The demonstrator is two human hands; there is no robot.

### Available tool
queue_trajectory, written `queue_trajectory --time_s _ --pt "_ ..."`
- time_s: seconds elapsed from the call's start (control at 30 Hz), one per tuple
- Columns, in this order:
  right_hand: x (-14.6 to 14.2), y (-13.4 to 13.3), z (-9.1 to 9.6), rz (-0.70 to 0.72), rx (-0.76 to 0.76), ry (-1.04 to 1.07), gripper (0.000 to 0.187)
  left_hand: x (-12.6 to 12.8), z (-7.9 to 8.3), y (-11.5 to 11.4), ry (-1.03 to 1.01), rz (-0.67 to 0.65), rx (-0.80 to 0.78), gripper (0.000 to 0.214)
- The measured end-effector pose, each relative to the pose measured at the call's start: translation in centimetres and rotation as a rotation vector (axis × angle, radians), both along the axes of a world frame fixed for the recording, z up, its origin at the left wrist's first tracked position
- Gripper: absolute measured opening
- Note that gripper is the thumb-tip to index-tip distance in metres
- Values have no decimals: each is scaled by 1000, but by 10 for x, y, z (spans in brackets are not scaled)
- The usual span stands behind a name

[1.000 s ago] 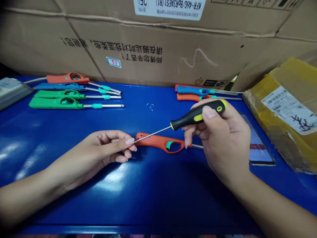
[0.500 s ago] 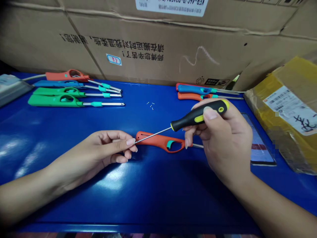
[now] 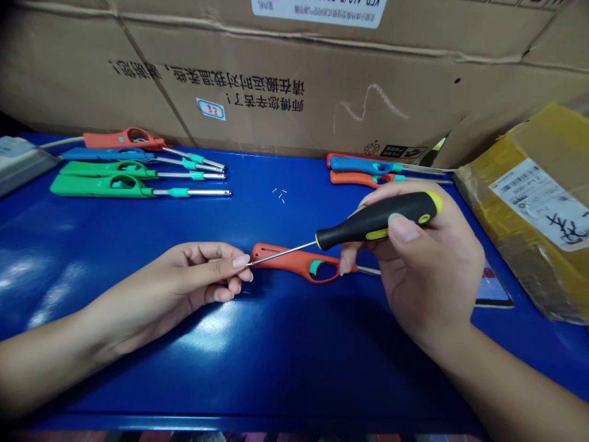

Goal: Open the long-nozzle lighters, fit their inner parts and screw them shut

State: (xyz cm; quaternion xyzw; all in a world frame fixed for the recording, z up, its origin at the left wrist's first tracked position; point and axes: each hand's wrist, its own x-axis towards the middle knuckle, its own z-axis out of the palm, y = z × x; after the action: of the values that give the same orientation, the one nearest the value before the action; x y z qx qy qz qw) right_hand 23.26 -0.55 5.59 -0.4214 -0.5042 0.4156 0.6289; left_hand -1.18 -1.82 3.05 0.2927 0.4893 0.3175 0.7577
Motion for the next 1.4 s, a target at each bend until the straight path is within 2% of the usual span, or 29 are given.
queue_trajectory --time_s 0.3,0.43,0.53,0.63,0.73,0.8,0.87,0.97,1.13,1.23,1.4 --pt "-5 1 2 -20 1 14 19 0 0 -1 -16 -2 -12 14" --pt "-4 1 2 -41 24 1 17 -1 -1 2 2 -6 39 18" --pt "-1 1 1 -41 79 -11 12 -5 -1 7 109 34 186 29" --pt "2 3 -1 -62 155 -39 8 -10 -3 13 417 39 497 33" --pt "4 4 -3 -92 217 -53 8 -12 -9 17 724 -118 915 36" --pt "4 4 -4 -98 254 -70 8 -13 -15 19 810 -271 1098 38" --pt "3 4 -5 -111 290 -106 10 -12 -20 18 851 -339 1162 34" --pt "0 3 -4 -157 349 -161 15 -9 -25 14 873 -359 1186 29" --pt "-11 -5 9 -162 330 -227 14 -4 -20 1 884 -406 1244 36" --pt "-19 -12 19 -194 314 -308 11 -4 -14 -6 847 -328 1282 41" --pt "-28 -9 25 -208 343 -348 14 -7 -9 -9 770 -142 1362 28"
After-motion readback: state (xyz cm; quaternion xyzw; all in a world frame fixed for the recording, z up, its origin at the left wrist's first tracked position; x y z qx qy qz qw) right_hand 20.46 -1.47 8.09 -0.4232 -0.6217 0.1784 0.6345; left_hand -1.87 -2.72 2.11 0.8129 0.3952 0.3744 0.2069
